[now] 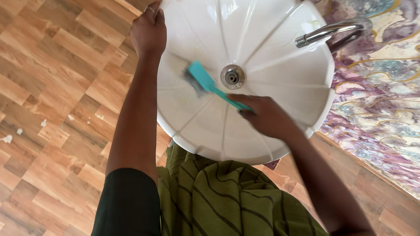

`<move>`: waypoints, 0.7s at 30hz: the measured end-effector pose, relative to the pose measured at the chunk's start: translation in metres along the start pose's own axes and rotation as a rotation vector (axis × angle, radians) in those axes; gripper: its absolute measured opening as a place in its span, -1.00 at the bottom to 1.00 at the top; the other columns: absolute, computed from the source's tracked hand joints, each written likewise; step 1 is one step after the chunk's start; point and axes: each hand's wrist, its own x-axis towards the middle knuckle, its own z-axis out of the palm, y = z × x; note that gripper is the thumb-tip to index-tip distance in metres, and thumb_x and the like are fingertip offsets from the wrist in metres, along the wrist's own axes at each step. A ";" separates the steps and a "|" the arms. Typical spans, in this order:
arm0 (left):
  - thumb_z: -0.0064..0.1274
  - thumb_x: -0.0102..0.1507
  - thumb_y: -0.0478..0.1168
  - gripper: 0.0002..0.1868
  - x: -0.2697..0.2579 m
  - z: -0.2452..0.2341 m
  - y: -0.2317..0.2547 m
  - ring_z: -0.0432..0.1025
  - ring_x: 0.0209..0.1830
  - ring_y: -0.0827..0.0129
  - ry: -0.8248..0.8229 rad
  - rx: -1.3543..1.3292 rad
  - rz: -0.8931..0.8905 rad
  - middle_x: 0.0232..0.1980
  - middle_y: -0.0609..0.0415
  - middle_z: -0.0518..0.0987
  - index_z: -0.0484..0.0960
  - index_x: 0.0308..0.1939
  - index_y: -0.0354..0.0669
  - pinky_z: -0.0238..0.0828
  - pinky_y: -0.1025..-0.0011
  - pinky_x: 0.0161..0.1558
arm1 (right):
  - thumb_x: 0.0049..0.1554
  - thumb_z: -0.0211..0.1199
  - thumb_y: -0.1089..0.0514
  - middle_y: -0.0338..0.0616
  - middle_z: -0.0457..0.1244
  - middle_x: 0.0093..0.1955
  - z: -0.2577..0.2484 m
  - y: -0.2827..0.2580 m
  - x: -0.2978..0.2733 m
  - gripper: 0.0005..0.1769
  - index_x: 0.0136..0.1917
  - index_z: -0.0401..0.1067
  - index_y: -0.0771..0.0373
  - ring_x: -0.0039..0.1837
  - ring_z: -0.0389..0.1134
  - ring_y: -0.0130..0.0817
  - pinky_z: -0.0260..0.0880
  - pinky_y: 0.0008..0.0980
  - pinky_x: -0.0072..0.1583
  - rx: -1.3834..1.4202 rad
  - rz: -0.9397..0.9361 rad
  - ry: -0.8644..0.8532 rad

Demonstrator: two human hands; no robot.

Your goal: The person scrubs a white pedestal sink with a blue brush, focusing on the basin and the area around the drain. They repeatedly scrub the surface in circular and back-and-forth motions.

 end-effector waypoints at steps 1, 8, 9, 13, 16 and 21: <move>0.03 0.32 -0.08 -0.72 0.003 0.002 -0.004 0.60 -0.15 0.07 0.045 -0.064 0.017 -0.19 0.01 0.72 0.73 0.05 0.02 0.49 0.16 -0.10 | 0.15 0.19 0.14 0.03 0.39 0.14 0.014 -0.008 0.009 -0.40 0.47 0.33 -0.09 0.09 0.42 0.06 0.43 -0.01 0.12 -0.031 -0.080 0.065; 0.01 0.32 -0.08 -0.76 0.011 0.007 -0.006 0.60 -0.31 0.28 -0.005 -0.093 -0.144 -0.31 0.14 0.72 0.76 -0.08 0.05 0.47 0.27 -0.23 | 0.19 0.14 0.12 0.02 0.38 0.16 0.055 0.011 0.049 -0.42 0.46 0.36 -0.24 0.19 0.39 0.05 0.38 0.03 0.20 -0.145 0.270 0.107; 0.00 0.33 -0.08 -0.77 0.011 0.006 -0.004 0.59 -0.36 0.29 -0.015 -0.064 -0.148 -0.36 0.13 0.70 0.76 -0.09 0.05 0.46 0.27 -0.26 | 0.17 0.16 0.12 0.02 0.37 0.19 0.048 0.028 0.049 -0.42 0.45 0.38 -0.24 0.17 0.40 0.05 0.39 0.01 0.19 -0.142 0.333 0.110; 0.02 0.33 -0.11 -0.79 0.008 0.006 -0.003 0.55 -0.48 0.33 0.037 -0.053 -0.085 -0.46 0.16 0.67 0.76 -0.12 0.04 0.43 0.29 -0.39 | 0.16 0.17 0.10 -0.02 0.41 0.14 0.012 0.085 0.019 -0.46 0.40 0.44 -0.29 0.14 0.43 0.03 0.42 -0.02 0.16 -0.088 0.473 0.245; 0.03 0.33 -0.11 -0.80 0.009 0.008 -0.003 0.56 -0.47 0.34 0.036 -0.018 -0.074 -0.41 0.17 0.68 0.76 -0.13 0.03 0.43 0.28 -0.39 | 0.17 0.16 0.12 -0.04 0.44 0.09 0.010 0.097 0.001 -0.45 0.41 0.43 -0.29 0.09 0.48 -0.02 0.45 -0.07 0.18 -0.002 0.507 0.227; 0.03 0.33 -0.11 -0.81 0.007 0.005 0.002 0.57 -0.43 0.28 0.033 -0.014 -0.084 -0.40 0.15 0.69 0.76 -0.17 0.02 0.45 0.25 -0.34 | 0.20 0.21 0.12 -0.05 0.37 0.11 0.045 0.075 0.004 -0.39 0.50 0.31 -0.22 0.09 0.41 0.02 0.41 0.03 0.09 -0.342 0.328 0.233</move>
